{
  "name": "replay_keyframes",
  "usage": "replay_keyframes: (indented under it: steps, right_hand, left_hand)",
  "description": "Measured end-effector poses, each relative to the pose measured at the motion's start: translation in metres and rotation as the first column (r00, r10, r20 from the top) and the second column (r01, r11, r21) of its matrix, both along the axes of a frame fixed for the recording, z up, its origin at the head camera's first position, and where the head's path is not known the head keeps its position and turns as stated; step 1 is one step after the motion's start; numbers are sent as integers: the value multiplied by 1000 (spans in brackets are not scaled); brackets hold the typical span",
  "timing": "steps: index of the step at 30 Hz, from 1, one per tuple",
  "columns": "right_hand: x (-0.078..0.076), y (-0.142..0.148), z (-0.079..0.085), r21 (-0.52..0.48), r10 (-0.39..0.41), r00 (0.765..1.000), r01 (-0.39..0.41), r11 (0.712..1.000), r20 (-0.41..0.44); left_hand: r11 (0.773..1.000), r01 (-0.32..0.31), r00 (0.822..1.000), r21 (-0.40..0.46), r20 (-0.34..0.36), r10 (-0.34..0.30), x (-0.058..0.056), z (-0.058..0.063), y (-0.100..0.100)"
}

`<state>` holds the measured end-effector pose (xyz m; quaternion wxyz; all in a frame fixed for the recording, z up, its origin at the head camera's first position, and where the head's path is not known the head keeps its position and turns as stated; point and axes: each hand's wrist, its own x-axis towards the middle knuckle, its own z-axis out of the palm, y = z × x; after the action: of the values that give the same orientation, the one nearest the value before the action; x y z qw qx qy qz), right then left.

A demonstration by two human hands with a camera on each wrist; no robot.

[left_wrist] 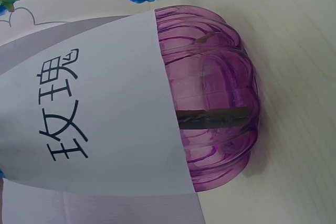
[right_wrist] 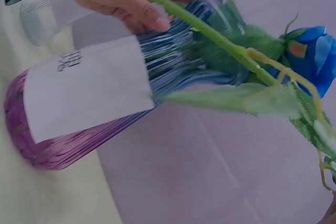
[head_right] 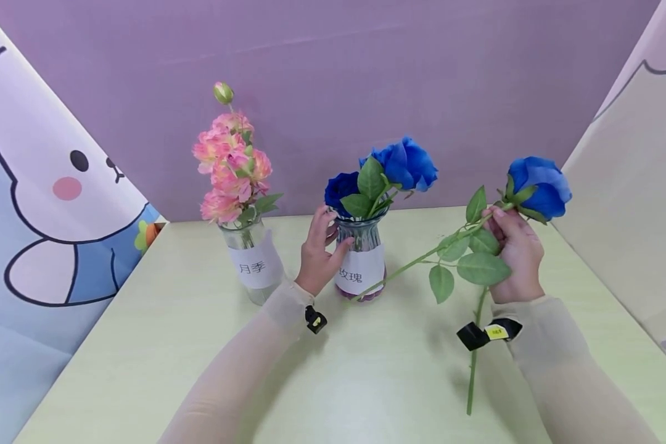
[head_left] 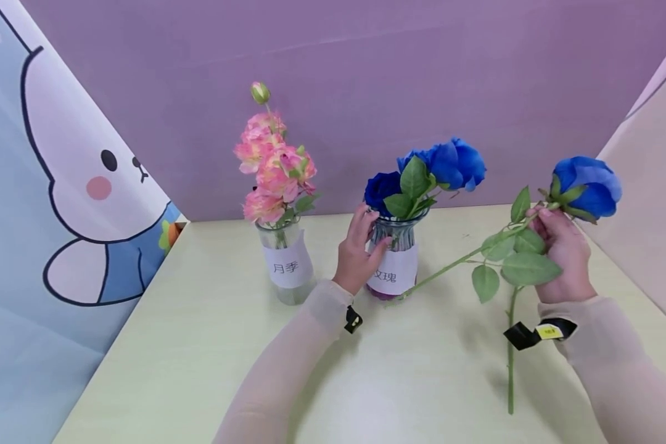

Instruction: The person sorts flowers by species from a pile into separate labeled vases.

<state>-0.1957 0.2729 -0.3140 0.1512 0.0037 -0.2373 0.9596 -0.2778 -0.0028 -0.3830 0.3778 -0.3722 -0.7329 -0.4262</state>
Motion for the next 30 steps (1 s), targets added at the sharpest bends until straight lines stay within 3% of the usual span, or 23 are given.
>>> replay_keyframes:
  steps: [8, 23, 30]
  right_hand:
    - [-4, -2, 26, -35, -68, 995, 71, 997, 70]
    - [-4, 15, 54, -213, -102, 994, 105, 971, 27]
    - [-6, 22, 73, -151, -258, 965, 261, 953, 38]
  left_hand:
    - [1000, -8, 1000, -15, -2, 8, -1, 2, 1]
    - [1000, -15, 1000, -14, 13, 15, -1, 2, 2]
    - [1000, -14, 1000, -14, 16, 14, 2, -1, 1]
